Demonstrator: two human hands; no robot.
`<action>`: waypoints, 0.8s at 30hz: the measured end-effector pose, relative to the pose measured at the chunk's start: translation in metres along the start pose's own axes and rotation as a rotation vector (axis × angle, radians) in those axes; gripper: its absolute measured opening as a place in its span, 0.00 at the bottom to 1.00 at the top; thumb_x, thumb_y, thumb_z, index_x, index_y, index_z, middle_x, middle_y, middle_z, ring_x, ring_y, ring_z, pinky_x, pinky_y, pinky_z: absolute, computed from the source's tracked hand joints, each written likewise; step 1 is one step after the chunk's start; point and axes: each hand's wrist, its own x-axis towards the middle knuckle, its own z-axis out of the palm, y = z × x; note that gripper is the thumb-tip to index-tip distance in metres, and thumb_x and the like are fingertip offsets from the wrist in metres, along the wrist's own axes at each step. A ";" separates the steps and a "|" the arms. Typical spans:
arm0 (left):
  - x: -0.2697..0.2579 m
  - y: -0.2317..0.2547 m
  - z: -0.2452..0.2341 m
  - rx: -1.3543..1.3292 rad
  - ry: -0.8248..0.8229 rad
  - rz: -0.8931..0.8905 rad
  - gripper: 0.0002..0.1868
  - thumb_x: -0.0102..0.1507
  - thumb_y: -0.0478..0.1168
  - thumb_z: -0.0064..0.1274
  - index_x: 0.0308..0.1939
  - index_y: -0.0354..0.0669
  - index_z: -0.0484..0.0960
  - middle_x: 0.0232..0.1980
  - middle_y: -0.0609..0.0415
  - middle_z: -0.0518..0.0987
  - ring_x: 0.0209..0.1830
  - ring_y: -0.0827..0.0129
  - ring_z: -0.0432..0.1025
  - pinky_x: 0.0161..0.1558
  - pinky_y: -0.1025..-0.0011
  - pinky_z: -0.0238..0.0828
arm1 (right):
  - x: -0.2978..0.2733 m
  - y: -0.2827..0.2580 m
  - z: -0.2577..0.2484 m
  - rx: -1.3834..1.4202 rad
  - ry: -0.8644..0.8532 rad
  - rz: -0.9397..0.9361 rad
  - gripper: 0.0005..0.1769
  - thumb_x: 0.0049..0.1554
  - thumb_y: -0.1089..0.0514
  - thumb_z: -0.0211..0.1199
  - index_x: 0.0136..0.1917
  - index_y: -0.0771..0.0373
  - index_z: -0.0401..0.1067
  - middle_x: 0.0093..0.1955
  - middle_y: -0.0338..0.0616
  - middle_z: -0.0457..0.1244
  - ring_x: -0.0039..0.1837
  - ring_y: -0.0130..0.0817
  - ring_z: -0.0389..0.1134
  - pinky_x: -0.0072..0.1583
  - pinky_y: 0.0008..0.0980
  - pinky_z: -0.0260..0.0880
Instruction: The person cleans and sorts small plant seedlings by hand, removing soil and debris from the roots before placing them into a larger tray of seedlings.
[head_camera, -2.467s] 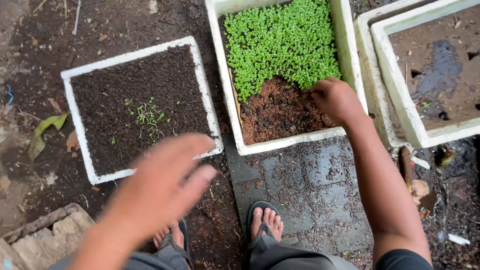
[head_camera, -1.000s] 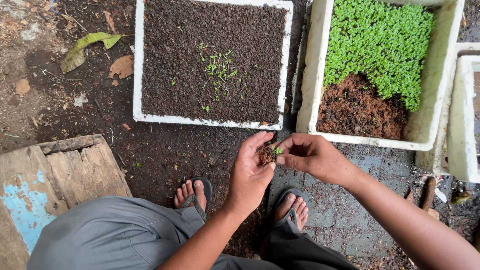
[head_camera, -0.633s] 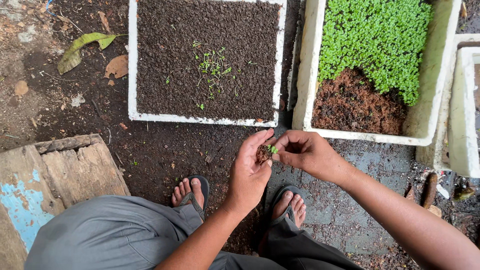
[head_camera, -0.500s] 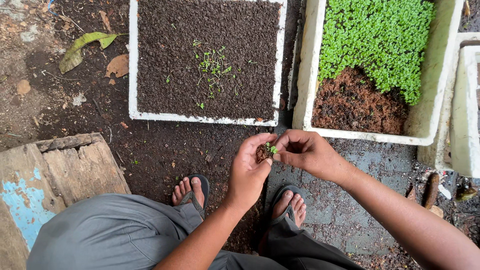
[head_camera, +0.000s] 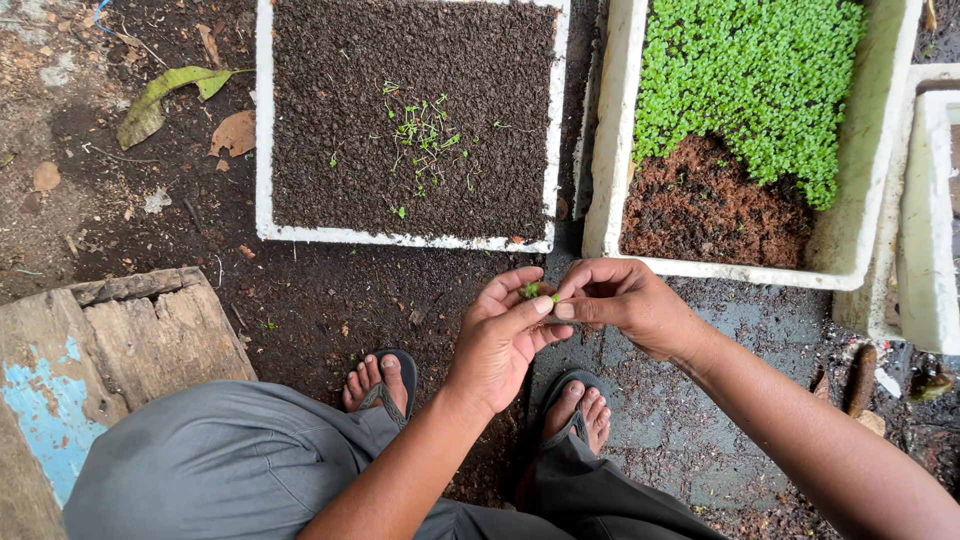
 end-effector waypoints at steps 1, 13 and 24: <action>0.000 0.000 0.000 -0.001 -0.001 0.002 0.22 0.59 0.26 0.55 0.57 0.33 0.71 0.46 0.45 0.78 0.43 0.61 0.78 0.42 0.64 0.84 | 0.000 0.002 -0.002 -0.002 -0.001 -0.001 0.05 0.49 0.72 0.72 0.41 0.70 0.78 0.31 0.45 0.61 0.36 0.30 0.64 0.36 0.25 0.65; 0.000 -0.002 -0.005 -0.013 -0.023 -0.053 0.19 0.60 0.26 0.55 0.54 0.38 0.76 0.41 0.50 0.76 0.37 0.62 0.78 0.34 0.69 0.82 | -0.003 -0.002 0.006 0.129 -0.015 0.007 0.06 0.50 0.75 0.69 0.42 0.74 0.77 0.34 0.47 0.61 0.38 0.30 0.62 0.37 0.24 0.66; 0.000 -0.003 -0.008 -0.021 -0.054 -0.109 0.19 0.57 0.23 0.51 0.52 0.38 0.78 0.40 0.43 0.79 0.35 0.61 0.78 0.30 0.68 0.79 | -0.006 -0.003 0.008 0.182 0.013 -0.002 0.05 0.51 0.74 0.68 0.42 0.74 0.75 0.38 0.46 0.60 0.38 0.26 0.57 0.37 0.23 0.65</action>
